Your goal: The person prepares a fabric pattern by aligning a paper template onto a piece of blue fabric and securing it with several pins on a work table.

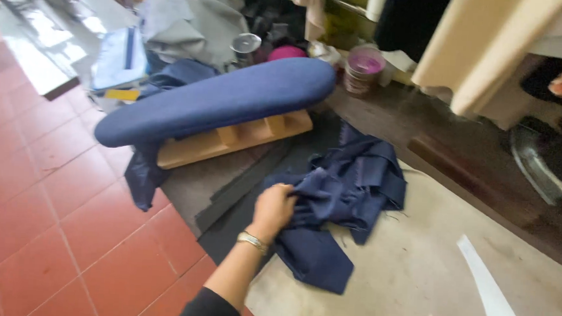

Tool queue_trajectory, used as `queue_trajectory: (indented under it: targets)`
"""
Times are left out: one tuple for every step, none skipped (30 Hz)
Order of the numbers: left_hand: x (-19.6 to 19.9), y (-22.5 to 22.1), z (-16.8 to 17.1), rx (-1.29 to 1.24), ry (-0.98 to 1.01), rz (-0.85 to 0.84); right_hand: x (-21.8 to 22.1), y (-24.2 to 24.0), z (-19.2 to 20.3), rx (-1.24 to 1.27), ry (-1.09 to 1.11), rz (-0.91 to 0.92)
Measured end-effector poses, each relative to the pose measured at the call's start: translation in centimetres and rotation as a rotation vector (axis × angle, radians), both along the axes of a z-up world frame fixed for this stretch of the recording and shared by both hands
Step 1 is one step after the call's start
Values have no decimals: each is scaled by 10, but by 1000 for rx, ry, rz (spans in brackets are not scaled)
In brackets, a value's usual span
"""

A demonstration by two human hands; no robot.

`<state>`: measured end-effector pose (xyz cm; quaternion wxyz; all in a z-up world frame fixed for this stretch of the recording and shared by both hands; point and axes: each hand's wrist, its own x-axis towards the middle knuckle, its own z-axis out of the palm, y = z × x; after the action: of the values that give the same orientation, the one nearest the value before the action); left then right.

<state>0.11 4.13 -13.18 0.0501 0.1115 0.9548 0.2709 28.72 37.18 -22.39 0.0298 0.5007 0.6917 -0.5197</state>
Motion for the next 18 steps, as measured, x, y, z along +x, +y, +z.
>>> queue_trajectory:
  targets:
    - [9,9,15,-6,10,17,-11,-2,-3,-6,10,17]
    - [20,19,28,175,109,-25,-17,-4,-6,-30,8,49]
    - [31,31,40,355,209,-70,-23,-5,-9,-54,7,80]
    - [53,38,48,354,204,-66,-23,-5,-10,-55,2,83]
    - [75,47,55,453,224,-311,-24,-3,-11,-85,-10,117]
    - [98,59,61,554,240,-563,-21,0,-13,-112,-25,144]
    - [114,58,54,560,231,-564,-18,5,-14,-111,-34,139]
    - [131,60,47,409,102,-817,-10,11,-13,-134,-53,157]
    - [149,62,39,251,-27,-1065,-3,18,-12,-159,-73,174]
    - [154,56,35,264,-37,-1076,-2,12,-2,-154,-85,160]
    - [158,51,31,255,-138,-1118,-1,5,8,-226,-46,95]
    - [160,45,27,242,-235,-1161,-4,-2,18,-299,4,30]
    - [155,39,31,250,-239,-1174,-4,-2,24,-292,-1,16]
    - [151,32,35,283,-284,-1031,-5,-3,29,-305,0,47]
    - [146,25,39,311,-329,-887,-6,-4,34,-317,-1,78]
    - [138,17,42,314,-334,-893,-5,-5,37,-316,-4,70]
    - [129,8,46,298,-294,-732,-5,-6,40,-316,1,64]
    - [120,0,50,280,-253,-569,-6,-8,42,-316,6,61]
